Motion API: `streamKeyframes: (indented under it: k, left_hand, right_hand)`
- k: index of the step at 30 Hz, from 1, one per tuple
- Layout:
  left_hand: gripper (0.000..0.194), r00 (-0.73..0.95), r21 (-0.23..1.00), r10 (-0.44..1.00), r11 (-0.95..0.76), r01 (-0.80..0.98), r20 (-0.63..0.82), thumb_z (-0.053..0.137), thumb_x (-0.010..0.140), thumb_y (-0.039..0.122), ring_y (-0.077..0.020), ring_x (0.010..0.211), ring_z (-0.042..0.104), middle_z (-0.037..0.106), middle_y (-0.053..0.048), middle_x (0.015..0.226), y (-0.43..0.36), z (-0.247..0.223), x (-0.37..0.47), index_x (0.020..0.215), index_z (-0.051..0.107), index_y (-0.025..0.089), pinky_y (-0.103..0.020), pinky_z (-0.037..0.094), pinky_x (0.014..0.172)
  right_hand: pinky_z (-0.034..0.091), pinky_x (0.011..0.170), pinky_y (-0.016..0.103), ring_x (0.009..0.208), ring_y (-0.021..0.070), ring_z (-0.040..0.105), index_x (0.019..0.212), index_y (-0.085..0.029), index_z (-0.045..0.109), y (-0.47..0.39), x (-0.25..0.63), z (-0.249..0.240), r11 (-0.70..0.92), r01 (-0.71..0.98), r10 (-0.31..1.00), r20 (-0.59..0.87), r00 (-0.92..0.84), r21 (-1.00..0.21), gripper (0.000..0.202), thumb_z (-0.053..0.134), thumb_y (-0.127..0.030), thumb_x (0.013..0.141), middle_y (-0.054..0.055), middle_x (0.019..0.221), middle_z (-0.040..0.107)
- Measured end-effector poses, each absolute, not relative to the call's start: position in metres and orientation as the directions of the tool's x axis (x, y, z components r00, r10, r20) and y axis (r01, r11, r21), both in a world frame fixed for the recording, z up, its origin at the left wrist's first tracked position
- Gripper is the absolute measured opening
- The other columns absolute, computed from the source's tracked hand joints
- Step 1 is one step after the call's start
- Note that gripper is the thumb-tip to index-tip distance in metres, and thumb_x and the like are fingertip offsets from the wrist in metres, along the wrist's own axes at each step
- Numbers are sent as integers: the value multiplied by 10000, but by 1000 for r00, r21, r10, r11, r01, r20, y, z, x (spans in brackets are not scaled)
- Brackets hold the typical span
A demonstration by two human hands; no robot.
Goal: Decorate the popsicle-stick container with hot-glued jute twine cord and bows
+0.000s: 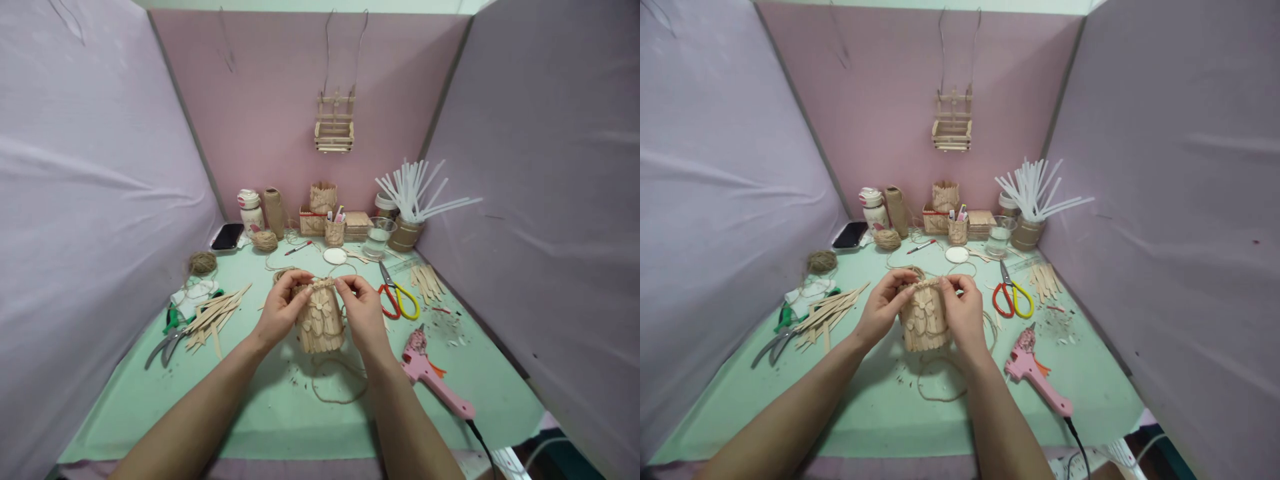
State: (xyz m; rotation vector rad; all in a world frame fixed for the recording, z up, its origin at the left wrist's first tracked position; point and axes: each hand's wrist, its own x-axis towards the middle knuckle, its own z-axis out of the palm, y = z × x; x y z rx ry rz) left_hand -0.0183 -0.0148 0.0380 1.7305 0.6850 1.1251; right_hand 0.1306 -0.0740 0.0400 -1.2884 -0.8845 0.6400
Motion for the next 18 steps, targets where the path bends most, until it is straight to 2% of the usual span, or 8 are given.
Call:
streamKeyframes:
  k: [10,18]
  left_hand:
    - [195,410,919,830,-390,-57,378,611,856,325,-194,926,596,637,-56,988,-16,39,-15,1003,593,198,-309,471,824]
    - [187,414,922,828,-376,-88,377,619,854,312,-191,929,603,640,-58,981,-14,37,-16,999,602,196,-302,475,824]
  right_hand:
    - [450,787,334,859,205,568,802,-185,621,-70,130,34,181,113,792,213,572,-977,236,630,-420,777,47,843,644]
    - [449,751,310,789,181,555,802,-192,595,-68,128,29,193,4,822,164,546,-981,235,607,-427,792,22,815,620]
